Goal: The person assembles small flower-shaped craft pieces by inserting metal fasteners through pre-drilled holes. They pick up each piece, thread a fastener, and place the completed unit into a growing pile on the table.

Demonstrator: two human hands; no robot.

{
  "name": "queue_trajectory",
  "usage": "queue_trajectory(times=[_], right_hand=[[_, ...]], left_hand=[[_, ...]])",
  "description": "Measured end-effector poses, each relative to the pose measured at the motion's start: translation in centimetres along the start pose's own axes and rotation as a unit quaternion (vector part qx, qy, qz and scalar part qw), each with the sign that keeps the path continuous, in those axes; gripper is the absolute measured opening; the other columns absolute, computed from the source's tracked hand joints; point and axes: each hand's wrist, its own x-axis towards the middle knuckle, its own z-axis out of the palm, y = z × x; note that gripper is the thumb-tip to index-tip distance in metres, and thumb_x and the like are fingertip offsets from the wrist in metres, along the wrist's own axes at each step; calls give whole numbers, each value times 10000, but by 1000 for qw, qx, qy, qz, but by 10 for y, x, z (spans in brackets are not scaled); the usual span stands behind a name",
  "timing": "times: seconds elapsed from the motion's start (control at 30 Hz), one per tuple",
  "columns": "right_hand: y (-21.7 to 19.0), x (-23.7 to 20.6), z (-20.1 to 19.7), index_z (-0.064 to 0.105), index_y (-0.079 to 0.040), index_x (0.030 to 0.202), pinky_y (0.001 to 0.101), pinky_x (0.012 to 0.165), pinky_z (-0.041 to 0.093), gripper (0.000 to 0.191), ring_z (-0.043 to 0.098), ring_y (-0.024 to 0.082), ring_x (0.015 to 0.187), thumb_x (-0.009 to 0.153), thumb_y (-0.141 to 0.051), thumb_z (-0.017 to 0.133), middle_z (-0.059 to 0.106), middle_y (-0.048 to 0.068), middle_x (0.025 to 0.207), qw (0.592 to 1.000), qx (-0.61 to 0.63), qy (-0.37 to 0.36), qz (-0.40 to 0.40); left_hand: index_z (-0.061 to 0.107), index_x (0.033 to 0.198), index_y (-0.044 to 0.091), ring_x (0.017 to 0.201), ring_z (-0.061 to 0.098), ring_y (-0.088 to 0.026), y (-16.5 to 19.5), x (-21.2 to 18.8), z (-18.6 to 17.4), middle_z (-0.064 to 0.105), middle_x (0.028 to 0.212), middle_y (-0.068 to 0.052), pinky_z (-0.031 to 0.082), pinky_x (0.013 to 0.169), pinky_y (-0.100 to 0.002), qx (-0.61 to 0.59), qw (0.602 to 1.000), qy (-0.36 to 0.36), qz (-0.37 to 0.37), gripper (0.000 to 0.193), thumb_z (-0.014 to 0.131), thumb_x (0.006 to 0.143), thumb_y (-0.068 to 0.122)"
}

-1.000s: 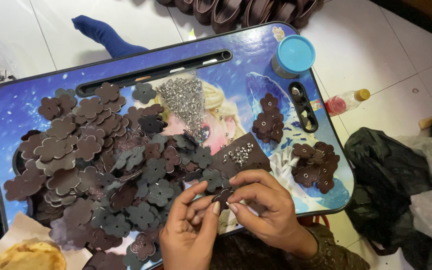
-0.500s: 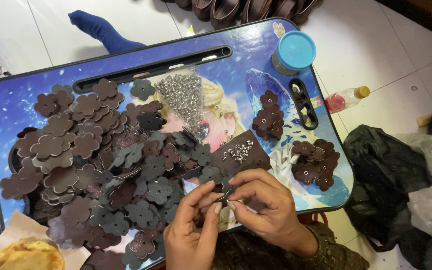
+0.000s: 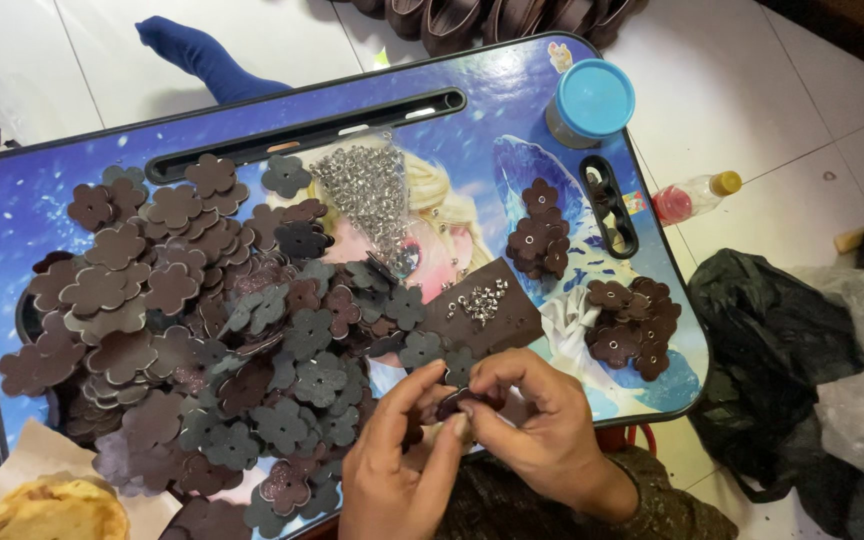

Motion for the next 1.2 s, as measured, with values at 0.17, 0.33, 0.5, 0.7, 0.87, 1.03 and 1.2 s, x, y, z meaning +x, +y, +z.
queue_trajectory(times=[0.17, 0.33, 0.5, 0.7, 0.87, 1.03, 1.2], right_hand=[[-8, -1, -8, 596, 5, 1186, 264, 804, 531, 333, 654, 112, 956, 885, 65, 723, 689, 78, 1045, 994, 76, -19, 76], [-14, -1, -9, 580, -3, 1236, 281, 847, 509, 413, 629, 111, 993, 858, 89, 721, 663, 54, 1073, 989, 97, -56, 96], [-19, -2, -13, 541, -10, 1291, 318, 938, 516, 440, 650, 141, 1022, 884, 79, 681, 664, 62, 1079, 980, 125, -120, 94], [-24, -14, -15, 538, -23, 1279, 329, 971, 523, 429, 669, 150, 1052, 885, 46, 696, 694, 61, 1084, 976, 92, -109, 162], [-17, -21, -23, 539, -11, 1288, 332, 927, 537, 461, 665, 160, 1010, 861, 41, 704, 679, 67, 1056, 981, 81, -99, 143], [-28, -23, -52, 570, -12, 1272, 290, 811, 548, 490, 703, 151, 895, 817, 37, 748, 746, 76, 952, 996, -80, 23, 39], [-55, -11, -71, 619, -34, 1273, 247, 702, 481, 534, 592, 136, 778, 768, 6, 785, 758, 58, 997, 934, -295, 196, 35]], left_hand=[[619, 1372, 96, 869, 759, -87, -1, 1, 2, 796, 992, -60, 636, 709, -256, -83, 996, 11, -30, 568, 744, 820, 44], [592, 1343, 60, 797, 719, -109, -13, 0, 4, 760, 953, -75, 586, 629, -263, -73, 997, -23, 14, 542, 748, 826, 14], [539, 1322, 52, 1027, 775, -176, -29, -3, -5, 745, 1105, -101, 639, 877, -336, -27, 974, -144, 173, 492, 686, 862, -42], [565, 1302, 46, 1116, 760, -239, -39, -12, -1, 717, 1222, -141, 586, 981, -370, 40, 949, -161, 267, 508, 646, 822, -101], [574, 1313, 44, 1104, 759, -236, -35, -9, 2, 716, 1211, -129, 588, 957, -369, 59, 944, -170, 275, 472, 690, 866, -54], [617, 1262, 42, 1039, 736, -263, -15, 3, -10, 727, 1126, -126, 590, 845, -365, 123, 944, -12, 306, 517, 836, 797, 104], [713, 1137, 94, 1052, 684, -264, 4, 17, -16, 708, 1129, -64, 548, 930, -395, 290, 864, 87, 402, 330, 795, 821, 43]])
